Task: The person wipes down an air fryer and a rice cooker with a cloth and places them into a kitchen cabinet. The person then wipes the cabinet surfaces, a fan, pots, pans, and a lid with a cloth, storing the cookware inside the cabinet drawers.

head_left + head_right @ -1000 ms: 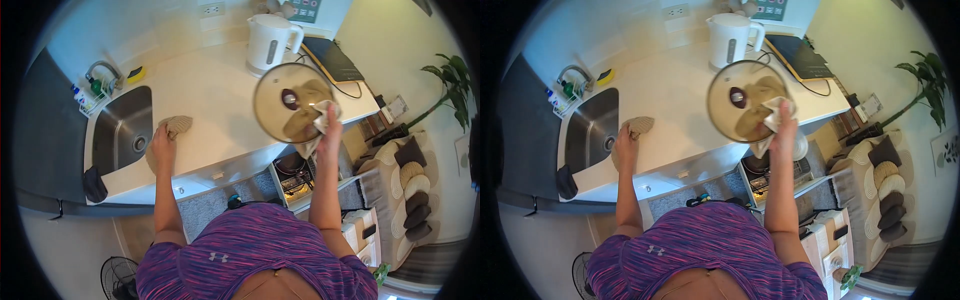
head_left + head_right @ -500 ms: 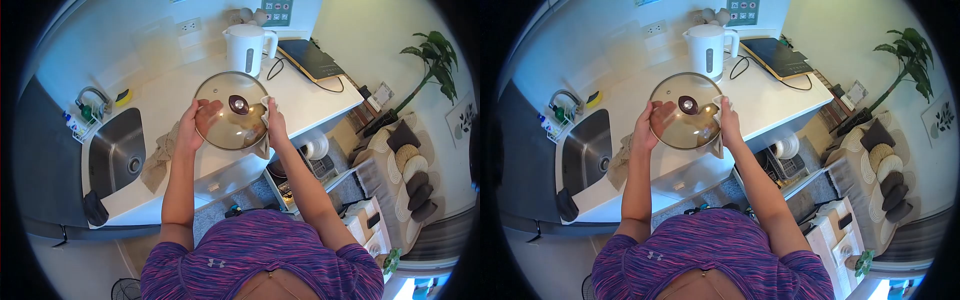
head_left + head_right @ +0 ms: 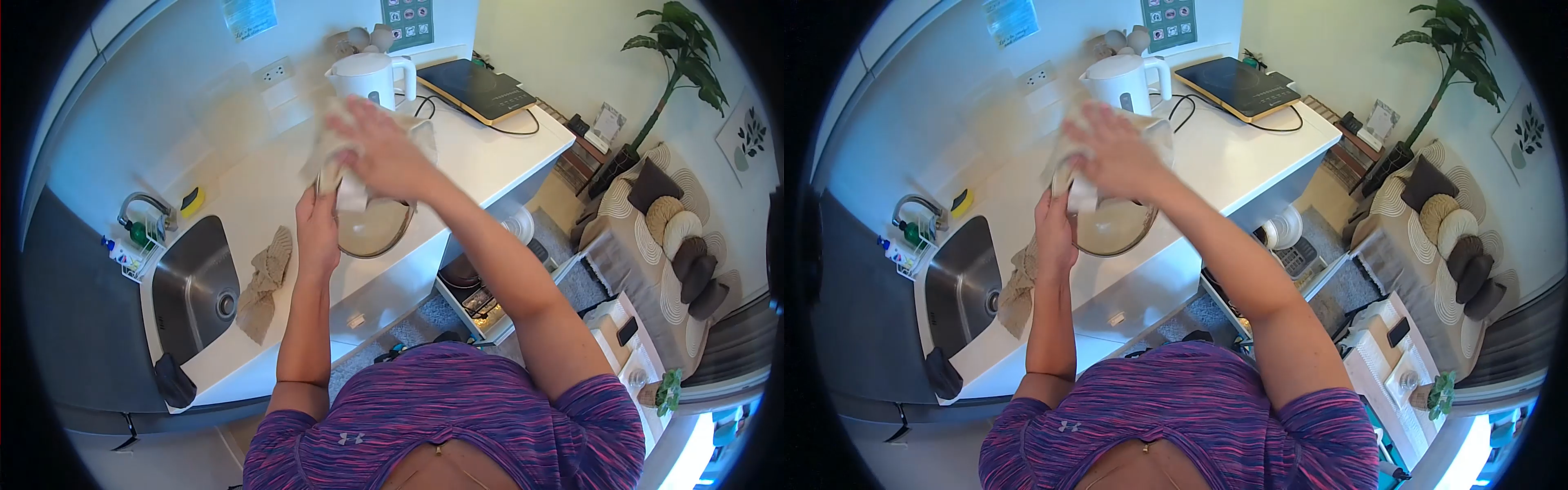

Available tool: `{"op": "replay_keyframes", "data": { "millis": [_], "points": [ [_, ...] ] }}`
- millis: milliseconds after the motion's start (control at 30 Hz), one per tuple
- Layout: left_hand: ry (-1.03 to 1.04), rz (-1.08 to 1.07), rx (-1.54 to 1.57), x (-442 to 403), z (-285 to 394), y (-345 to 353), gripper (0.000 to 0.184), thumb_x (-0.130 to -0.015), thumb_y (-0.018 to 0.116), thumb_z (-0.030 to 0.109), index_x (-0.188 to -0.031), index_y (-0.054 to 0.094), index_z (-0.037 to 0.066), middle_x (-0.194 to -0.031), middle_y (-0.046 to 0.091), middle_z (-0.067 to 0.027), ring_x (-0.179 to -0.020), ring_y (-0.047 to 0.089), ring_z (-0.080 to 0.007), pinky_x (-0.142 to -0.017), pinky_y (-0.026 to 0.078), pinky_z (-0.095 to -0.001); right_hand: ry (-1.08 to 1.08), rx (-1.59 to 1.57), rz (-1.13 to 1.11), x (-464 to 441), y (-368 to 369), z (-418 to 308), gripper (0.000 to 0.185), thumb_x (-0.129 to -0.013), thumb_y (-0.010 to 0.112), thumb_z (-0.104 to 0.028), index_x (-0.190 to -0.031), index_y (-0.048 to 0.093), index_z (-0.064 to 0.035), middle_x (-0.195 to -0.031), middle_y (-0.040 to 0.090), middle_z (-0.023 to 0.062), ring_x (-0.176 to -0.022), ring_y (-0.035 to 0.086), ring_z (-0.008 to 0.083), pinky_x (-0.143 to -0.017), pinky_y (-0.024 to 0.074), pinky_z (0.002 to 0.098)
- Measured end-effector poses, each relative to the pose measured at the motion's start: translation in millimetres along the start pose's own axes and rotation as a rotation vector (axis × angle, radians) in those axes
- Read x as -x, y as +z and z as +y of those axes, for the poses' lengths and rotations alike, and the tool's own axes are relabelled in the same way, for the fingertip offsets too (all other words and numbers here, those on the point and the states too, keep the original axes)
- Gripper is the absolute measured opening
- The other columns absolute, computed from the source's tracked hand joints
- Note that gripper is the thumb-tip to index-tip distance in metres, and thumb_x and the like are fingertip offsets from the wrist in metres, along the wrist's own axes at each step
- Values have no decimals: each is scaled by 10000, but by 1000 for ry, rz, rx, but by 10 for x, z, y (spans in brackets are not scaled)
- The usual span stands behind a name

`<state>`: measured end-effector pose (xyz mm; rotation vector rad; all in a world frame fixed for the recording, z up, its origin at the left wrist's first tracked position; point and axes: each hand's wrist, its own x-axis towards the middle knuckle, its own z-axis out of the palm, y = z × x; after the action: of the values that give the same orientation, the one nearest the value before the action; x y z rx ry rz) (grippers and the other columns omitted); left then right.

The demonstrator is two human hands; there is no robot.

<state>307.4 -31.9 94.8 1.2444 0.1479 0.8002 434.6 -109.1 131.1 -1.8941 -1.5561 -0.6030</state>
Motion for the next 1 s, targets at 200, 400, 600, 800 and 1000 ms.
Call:
{"op": "replay_keyframes", "data": {
  "millis": [200,400,600,800,1000],
  "points": [
    [30,10,188,-33,76,16,307,-944,396,276,-946,515,-7,-986,605,-227,-946,578,-278,-859,436,-363,509,-1223,23,812,435,568,633,-926,382,-399,-1405,123,-76,-1383,258,218,-1292,252,307,-1046,231,375],
    [-19,73,196,-149,-142,235,309,-947,386,284,-969,505,0,-989,607,-193,-959,576,-252,-851,436,-335,290,-263,286,1080,528,-445,552,-847,504,-234,-1262,310,74,-1303,360,234,-1237,315,373,-1035,243,412],
    [-97,88,122,3,-330,298,302,-937,311,142,-1160,464,6,-1009,557,-67,-870,539,-143,-787,429,-268,107,-211,254,537,155,-228,462,-818,520,-239,-1185,444,32,-1305,383,212,-1220,339,380,-1006,274,437],
    [-57,117,389,31,-294,371,294,-959,342,214,-1088,494,-1,-1059,576,-128,-962,560,-183,-838,441,-307,3,-67,294,1086,262,-170,449,-745,573,-241,-1149,521,-52,-1308,413,137,-1198,388,344,-969,328,430],
    [-122,-71,448,31,-297,102,320,-958,353,266,-1002,506,-12,-1026,589,-220,-979,585,-336,-893,435,-398,191,-157,192,1649,233,522,446,-795,519,-294,-1169,519,-51,-1299,403,184,-1206,353,385,-1024,253,441]
  ]
}}
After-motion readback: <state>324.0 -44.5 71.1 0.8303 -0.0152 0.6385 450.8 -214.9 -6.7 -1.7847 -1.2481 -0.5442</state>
